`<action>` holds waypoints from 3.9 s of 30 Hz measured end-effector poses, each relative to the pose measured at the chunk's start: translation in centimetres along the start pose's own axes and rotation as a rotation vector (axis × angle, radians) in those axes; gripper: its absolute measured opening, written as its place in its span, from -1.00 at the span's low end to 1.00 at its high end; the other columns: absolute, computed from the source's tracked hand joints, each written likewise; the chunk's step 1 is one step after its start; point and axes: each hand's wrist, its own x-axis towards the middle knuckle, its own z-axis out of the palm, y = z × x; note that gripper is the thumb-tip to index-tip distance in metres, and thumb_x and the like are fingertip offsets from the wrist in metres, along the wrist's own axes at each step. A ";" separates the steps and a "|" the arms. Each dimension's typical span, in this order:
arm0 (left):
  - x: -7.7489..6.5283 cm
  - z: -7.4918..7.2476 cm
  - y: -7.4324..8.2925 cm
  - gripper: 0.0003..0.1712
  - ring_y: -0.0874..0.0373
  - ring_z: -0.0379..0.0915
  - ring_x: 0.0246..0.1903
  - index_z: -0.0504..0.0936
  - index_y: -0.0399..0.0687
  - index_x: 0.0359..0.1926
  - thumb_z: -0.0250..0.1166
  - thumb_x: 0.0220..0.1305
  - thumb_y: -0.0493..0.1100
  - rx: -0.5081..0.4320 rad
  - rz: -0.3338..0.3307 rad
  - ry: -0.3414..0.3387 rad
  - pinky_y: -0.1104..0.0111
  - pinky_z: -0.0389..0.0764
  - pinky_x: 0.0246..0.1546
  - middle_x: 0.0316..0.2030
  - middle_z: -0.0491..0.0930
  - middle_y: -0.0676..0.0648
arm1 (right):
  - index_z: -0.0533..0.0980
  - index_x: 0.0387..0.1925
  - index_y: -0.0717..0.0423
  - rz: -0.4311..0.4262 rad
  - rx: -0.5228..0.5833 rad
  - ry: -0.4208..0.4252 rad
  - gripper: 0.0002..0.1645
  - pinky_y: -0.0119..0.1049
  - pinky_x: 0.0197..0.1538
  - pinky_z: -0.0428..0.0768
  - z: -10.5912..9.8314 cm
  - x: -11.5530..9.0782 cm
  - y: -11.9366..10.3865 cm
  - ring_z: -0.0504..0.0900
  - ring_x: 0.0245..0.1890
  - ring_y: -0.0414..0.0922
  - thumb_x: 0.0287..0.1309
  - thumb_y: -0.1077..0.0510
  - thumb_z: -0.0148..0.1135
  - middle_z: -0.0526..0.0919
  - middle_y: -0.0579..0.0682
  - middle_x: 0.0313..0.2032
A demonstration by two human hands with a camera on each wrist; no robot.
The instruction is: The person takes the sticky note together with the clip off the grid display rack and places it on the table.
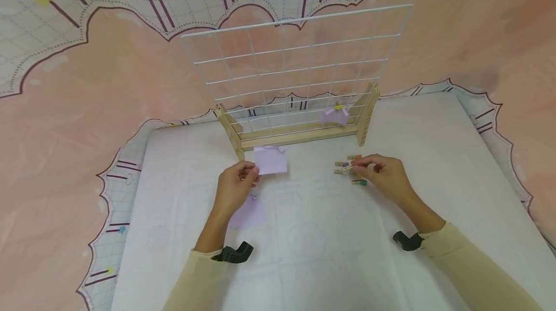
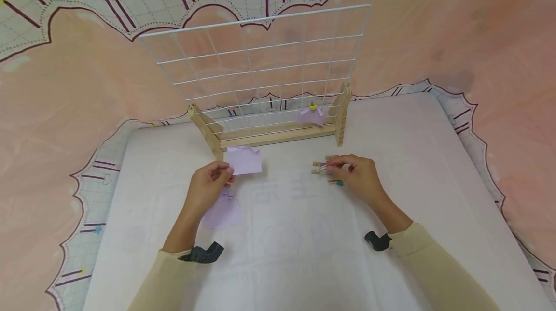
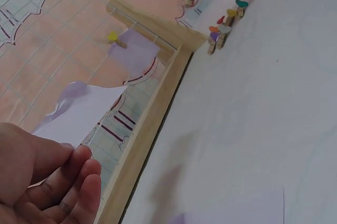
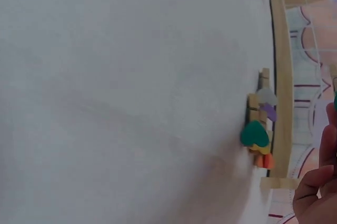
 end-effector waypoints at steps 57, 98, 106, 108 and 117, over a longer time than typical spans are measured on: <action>-1.8 -0.4 -4.6 -0.80 0.20 0.62 -0.48 0.75 -0.22 -0.12 0.36 0.36 -0.17 0.291 -0.120 0.081 0.49 0.57 -0.43 -0.37 0.78 -0.11 | 0.80 -0.34 0.00 0.029 -0.164 -0.035 -0.87 -0.40 -0.52 0.28 2.6 -1.2 1.2 0.35 -0.52 -0.18 0.00 0.17 0.60 0.60 -0.08 -0.56; -2.1 -0.5 -4.4 -0.71 0.05 0.75 -0.23 0.74 -0.26 0.05 0.30 0.41 -0.19 0.323 -0.050 0.097 0.54 0.57 -0.34 -0.24 0.81 -0.17 | 0.80 -0.36 -0.01 0.030 -0.181 -0.026 -0.89 -0.38 -0.55 0.29 2.5 -1.0 1.6 0.34 -0.56 -0.18 0.01 0.14 0.60 0.63 -0.06 -0.55; -2.2 -0.7 -4.4 -0.71 0.04 0.76 -0.25 0.74 -0.26 0.05 0.30 0.41 -0.21 0.299 -0.043 0.116 0.55 0.59 -0.37 -0.23 0.80 -0.20 | 0.80 -0.34 0.04 0.063 -0.174 -0.027 -0.87 -0.39 -0.57 0.27 2.3 -1.0 1.4 0.35 -0.58 -0.18 0.01 0.16 0.59 0.57 -0.01 -0.57; -2.2 -0.7 -4.4 -0.71 0.05 0.76 -0.26 0.74 -0.26 0.05 0.29 0.41 -0.21 0.294 -0.045 0.119 0.54 0.62 -0.37 -0.23 0.80 -0.20 | 0.80 -0.34 0.04 0.074 -0.171 -0.026 -0.87 -0.39 -0.57 0.27 2.3 -1.0 1.4 0.36 -0.57 -0.18 0.01 0.16 0.60 0.57 -0.02 -0.57; -1.9 -0.4 -3.8 -0.73 0.07 0.76 -0.28 0.76 -0.24 0.00 0.31 0.41 -0.18 0.279 -0.007 0.132 0.49 0.66 -0.32 -0.22 0.80 -0.19 | 0.80 -0.35 0.03 0.061 -0.119 0.005 -0.88 -0.41 -0.56 0.27 2.3 -0.8 1.4 0.36 -0.56 -0.20 0.01 0.18 0.60 0.60 -0.02 -0.57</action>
